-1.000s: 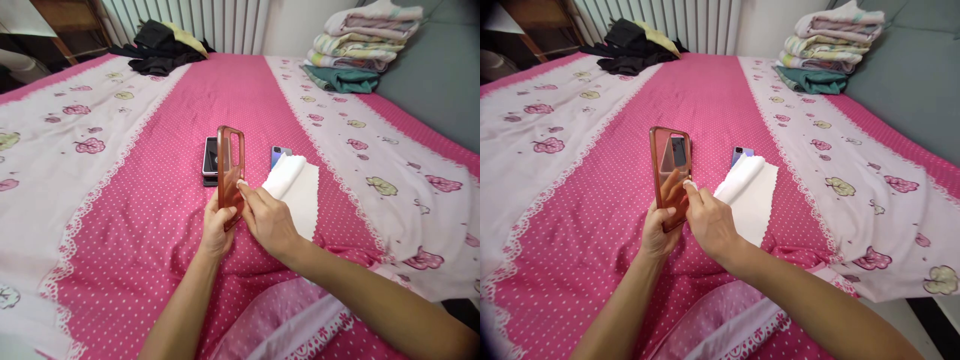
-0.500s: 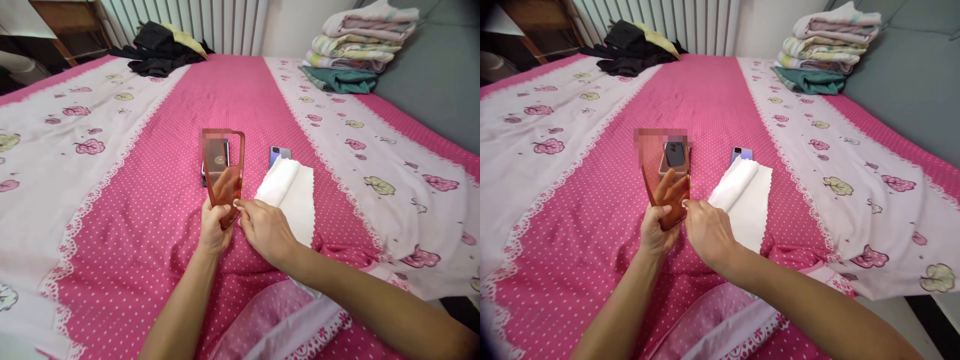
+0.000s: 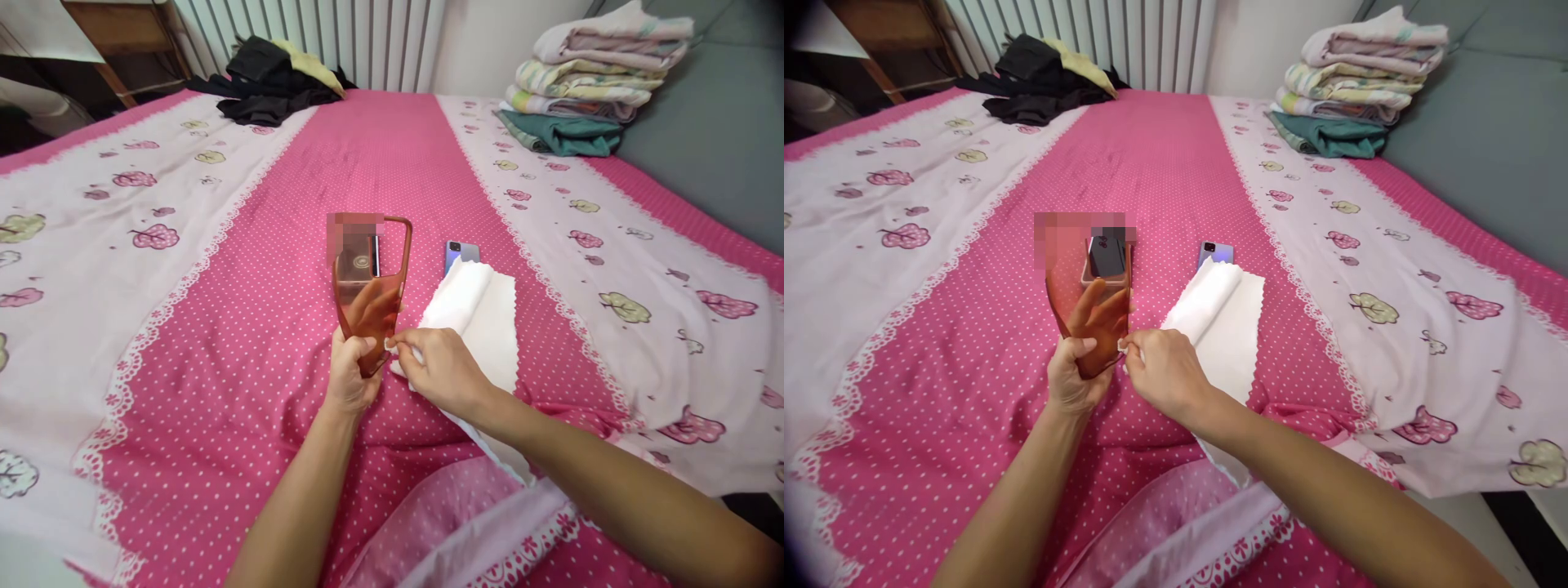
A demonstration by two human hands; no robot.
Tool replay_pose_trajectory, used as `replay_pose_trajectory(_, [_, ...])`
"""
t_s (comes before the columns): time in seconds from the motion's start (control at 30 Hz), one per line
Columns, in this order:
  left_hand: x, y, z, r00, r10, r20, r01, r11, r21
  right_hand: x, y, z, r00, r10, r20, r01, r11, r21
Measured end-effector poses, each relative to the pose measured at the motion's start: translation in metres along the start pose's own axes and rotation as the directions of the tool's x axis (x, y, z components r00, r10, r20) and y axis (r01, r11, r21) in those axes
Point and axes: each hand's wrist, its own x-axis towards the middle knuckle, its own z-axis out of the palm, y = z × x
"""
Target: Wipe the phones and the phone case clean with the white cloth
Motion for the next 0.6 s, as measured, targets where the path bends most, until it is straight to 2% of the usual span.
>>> replay_pose_trajectory(0.33, [-0.0016,-0.001,0.0017,0.998,0.024,0.054,-0.027,0.999,0.04,-0.0023,0.0022,0.0004,1.0,0.019,0.012,-0.021,0.973,0.231])
replay_pose_trajectory(0.47, [-0.0009,-0.0013,0.0,0.992,0.047,0.114,-0.058,0.994,0.092,-0.0023,0.0029,0.0014,1.0,0.019,0.023,-0.025,0.961,0.274])
replay_pose_trajectory(0.6, [-0.0006,-0.0025,-0.0006,0.99,0.052,0.129,-0.068,0.99,0.121,-0.001,0.0055,0.0029,0.999,0.03,0.044,-0.042,0.947,0.318])
